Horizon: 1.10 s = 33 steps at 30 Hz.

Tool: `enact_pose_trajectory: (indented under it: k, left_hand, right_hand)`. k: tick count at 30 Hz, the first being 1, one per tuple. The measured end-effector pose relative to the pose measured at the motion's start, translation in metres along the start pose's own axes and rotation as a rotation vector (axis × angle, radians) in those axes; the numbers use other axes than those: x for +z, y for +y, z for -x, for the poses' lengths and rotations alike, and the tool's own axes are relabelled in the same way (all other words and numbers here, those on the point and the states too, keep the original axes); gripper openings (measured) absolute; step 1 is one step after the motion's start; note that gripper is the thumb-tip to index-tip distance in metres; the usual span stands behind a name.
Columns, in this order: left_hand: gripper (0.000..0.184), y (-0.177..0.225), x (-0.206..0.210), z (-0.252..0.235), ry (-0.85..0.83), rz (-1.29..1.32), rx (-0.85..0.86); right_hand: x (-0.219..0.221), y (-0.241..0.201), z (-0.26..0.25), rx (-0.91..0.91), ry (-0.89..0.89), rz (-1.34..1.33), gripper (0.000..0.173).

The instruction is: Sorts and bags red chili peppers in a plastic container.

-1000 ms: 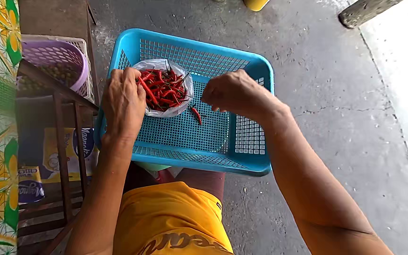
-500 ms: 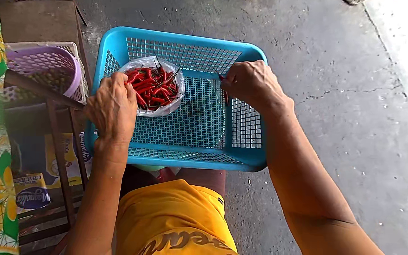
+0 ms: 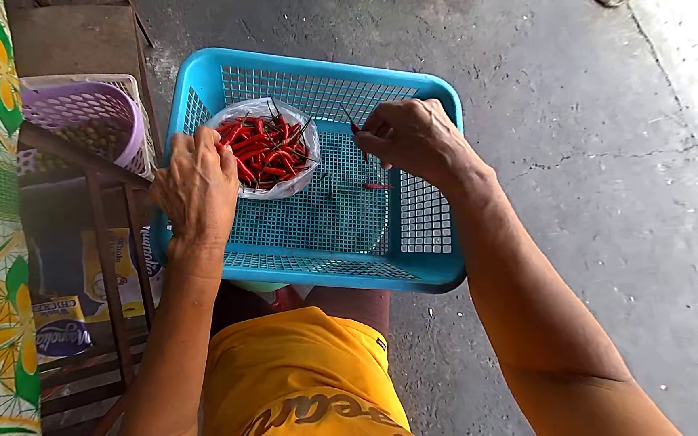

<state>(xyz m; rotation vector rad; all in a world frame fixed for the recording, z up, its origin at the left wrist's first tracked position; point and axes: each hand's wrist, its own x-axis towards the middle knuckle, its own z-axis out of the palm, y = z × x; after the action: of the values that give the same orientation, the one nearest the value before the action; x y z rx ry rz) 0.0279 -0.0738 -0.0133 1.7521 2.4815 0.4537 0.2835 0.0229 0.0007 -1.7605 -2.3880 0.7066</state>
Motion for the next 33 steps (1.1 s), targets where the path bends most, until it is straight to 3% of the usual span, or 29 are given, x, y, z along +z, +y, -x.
enact_pose_trajectory:
  k: [5, 7, 11, 13, 16, 19, 24, 27, 30, 33]
  left_hand:
    - [0.036, 0.0, -0.002, -0.001, -0.025, 0.045, 0.011]
    - [0.042, -0.001, -0.001, -0.001, -0.085, 0.059, 0.018]
    - [0.053, -0.007, 0.001, -0.002, -0.112, 0.147, 0.031]
    - [0.048, -0.005, -0.001, -0.001, -0.012, 0.182, 0.072]
    - [0.033, -0.003, 0.001, -0.001, 0.252, 0.198, 0.199]
    - [0.028, -0.002, 0.002, 0.001, 0.276, 0.156, 0.255]
    - [0.037, -0.006, 0.005, 0.009, 0.018, 0.108, 0.559]
    - [0.048, -0.005, 0.014, 0.008, -0.158, 0.038, 0.551]
    - [0.039, -0.001, 0.009, 0.006, -0.148, 0.1, 0.53]
    - [0.029, 0.025, -0.008, -0.016, -0.144, 0.181, 0.578]
  right_hand:
    - [-0.016, -0.047, -0.003, -0.277, 0.071, -0.044, 0.03]
    - [-0.025, -0.058, -0.001, -0.297, 0.095, -0.029, 0.032]
    - [-0.033, -0.04, 0.015, -0.169, -0.01, 0.163, 0.014]
    - [-0.023, -0.019, 0.022, -0.06, -0.171, 0.278, 0.01]
    - [0.005, 0.009, 0.027, 0.03, -0.347, 0.34, 0.019]
    - [0.026, 0.022, 0.028, 0.05, -0.383, 0.341, 0.012]
    - [0.029, 0.028, 0.021, 0.044, -0.398, 0.331, 0.009]
    - [0.029, 0.029, 0.02, 0.066, -0.394, 0.32, 0.013]
    - [0.016, 0.027, 0.015, 0.001, -0.322, 0.159, 0.013]
    - [-0.017, 0.009, -0.002, -0.204, -0.073, -0.124, 0.012]
